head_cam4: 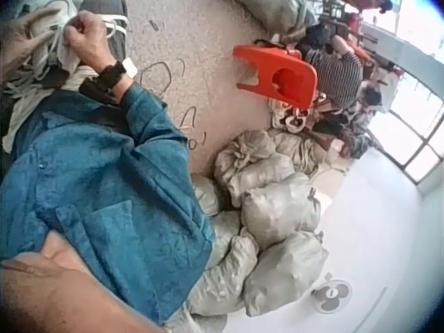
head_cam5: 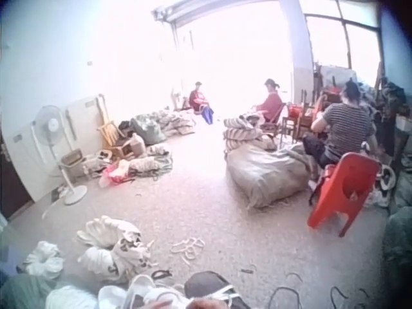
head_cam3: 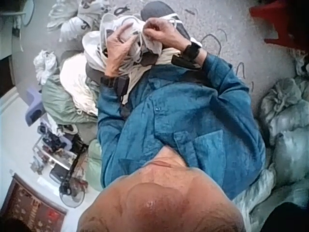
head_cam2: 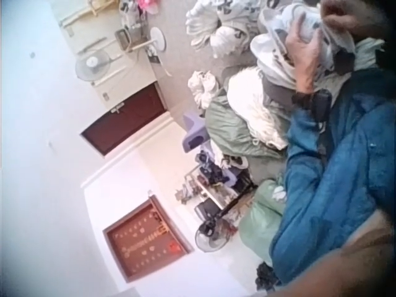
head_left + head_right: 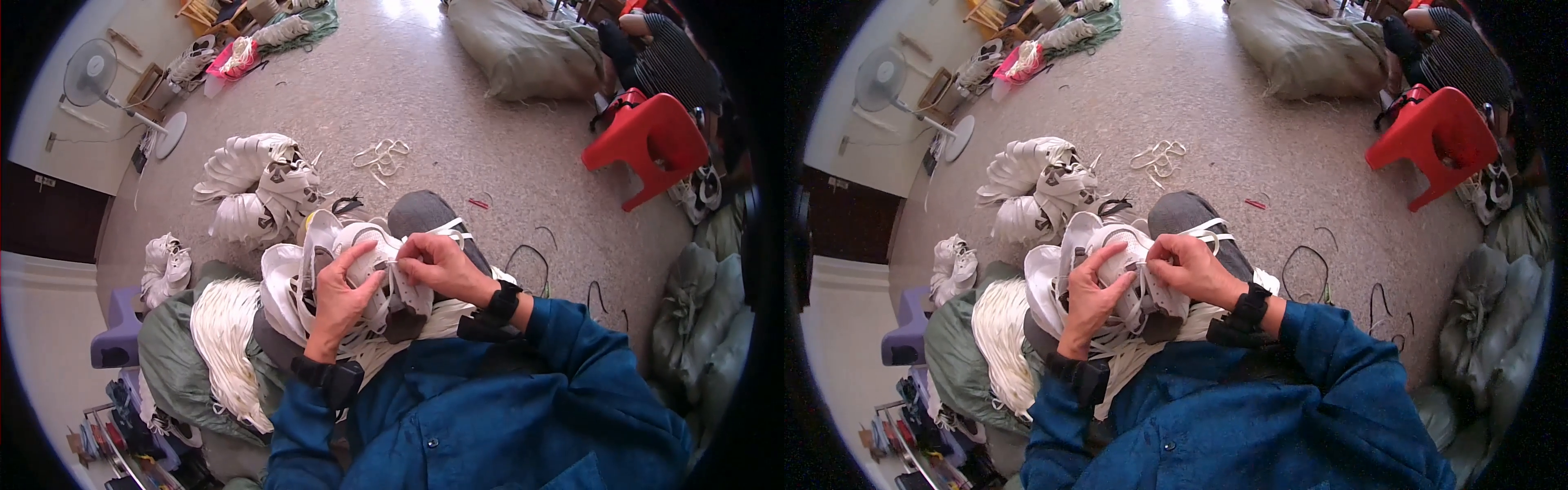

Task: Lacing white athletic shoes in a shoe manufacturing environment.

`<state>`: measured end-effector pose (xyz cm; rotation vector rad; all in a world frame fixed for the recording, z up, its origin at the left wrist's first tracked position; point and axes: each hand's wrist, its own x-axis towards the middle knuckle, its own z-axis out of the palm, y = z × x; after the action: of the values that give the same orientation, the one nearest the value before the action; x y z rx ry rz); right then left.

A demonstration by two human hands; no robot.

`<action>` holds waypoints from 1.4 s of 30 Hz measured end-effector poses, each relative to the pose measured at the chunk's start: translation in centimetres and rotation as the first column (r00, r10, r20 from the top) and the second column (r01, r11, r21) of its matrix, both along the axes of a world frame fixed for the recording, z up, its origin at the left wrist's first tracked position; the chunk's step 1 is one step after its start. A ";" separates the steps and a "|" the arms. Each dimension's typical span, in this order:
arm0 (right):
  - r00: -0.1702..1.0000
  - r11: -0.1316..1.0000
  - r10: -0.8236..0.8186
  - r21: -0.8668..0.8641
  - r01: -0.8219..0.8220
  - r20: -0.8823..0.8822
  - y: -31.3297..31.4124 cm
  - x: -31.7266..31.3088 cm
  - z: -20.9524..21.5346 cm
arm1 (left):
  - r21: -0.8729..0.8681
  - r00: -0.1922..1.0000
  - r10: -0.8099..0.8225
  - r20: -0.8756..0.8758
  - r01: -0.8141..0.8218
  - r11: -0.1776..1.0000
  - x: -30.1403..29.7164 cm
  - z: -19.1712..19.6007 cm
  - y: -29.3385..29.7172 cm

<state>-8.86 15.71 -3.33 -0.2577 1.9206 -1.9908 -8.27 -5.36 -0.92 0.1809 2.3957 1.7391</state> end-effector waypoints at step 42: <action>0.766 0.894 0.167 0.423 0.148 -0.620 -2.9 0.6 2.7 | 0.305 0.994 0.040 0.100 -0.069 0.950 0.2 -1.5 0.2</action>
<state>-8.27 12.83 -0.61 -0.9234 2.7235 -1.4656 -8.11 -5.14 -2.47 0.0716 2.0721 2.0911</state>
